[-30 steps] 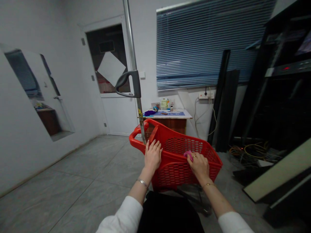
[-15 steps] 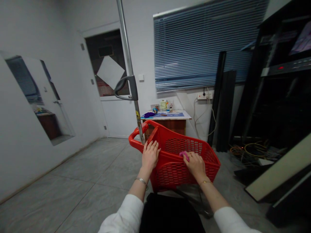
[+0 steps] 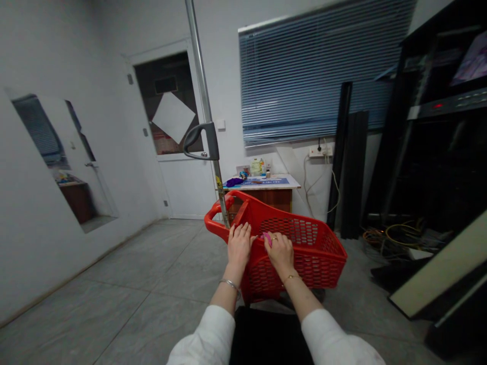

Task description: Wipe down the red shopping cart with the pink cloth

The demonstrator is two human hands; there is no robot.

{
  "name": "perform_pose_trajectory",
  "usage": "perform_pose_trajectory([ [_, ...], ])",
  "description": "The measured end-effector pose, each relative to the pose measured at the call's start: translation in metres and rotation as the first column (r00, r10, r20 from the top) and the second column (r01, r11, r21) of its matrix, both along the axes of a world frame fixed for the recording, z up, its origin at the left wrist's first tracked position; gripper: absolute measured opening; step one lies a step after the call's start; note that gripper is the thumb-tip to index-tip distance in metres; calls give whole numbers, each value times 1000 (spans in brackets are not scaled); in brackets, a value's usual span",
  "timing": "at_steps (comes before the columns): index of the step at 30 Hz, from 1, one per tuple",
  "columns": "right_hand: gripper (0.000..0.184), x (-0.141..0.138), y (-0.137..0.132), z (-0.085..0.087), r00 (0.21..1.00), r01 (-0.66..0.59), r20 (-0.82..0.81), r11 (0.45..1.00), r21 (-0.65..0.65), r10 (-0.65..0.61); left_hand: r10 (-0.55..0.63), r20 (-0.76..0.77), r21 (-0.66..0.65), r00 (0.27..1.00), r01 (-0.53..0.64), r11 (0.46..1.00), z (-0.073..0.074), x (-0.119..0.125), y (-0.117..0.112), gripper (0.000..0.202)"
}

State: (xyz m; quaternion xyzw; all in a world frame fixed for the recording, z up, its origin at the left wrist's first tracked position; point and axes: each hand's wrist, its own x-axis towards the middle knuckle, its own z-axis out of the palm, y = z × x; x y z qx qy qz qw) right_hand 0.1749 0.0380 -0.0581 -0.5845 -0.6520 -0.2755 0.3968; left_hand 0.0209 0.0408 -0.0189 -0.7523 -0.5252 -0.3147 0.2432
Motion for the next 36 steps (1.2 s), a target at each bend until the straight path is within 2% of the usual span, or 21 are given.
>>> perform_pose_trajectory([
  [2,30,9,1,-3,999,-40,17,999,-3,40,4,-10,-4,1000,-4,1000,0,-2,0,39],
  [4,30,30,0,-10,998,-49,34,999,-6,49,4,-21,-4,1000,-4,1000,0,-3,1,40],
  [9,30,96,-6,-28,997,32,67,999,15,-33,9,-8,-7,1000,-9,1000,-2,-1,1,41],
  [11,30,111,-7,-31,994,75,74,997,24,-76,0,4,-8,1000,0,1000,-3,2,1,41],
  [14,30,100,-5,-29,990,130,46,991,36,-132,-8,28,-1,1000,8,1000,-4,5,1,39],
  [19,30,28,3,-12,997,72,19,997,23,-72,12,19,6,1000,-12,1000,-3,4,1,38],
  [22,30,9,4,-7,1000,27,2,999,22,-27,18,-5,8,1000,-18,1000,-1,1,1,37],
  [24,30,16,3,-8,1000,-14,19,1000,19,13,19,-18,8,1000,-19,1000,0,-1,1,37],
  [26,29,37,1,-13,999,-29,38,999,14,28,18,-25,10,1000,-18,1000,0,-1,1,38],
  [30,29,87,-3,-26,998,19,66,1000,11,-20,21,-18,1,1000,-21,1000,-1,1,1,39],
  [32,30,103,-4,-30,996,50,77,999,10,-51,21,-2,-9,1000,-21,1000,-1,3,1,38],
  [34,30,106,-4,-31,994,92,63,996,15,-93,18,14,-11,1000,-18,1000,-1,5,-1,38],
  [36,29,95,-2,-29,991,129,31,991,31,-130,14,24,-5,1000,-14,1000,-1,6,-2,39],
])
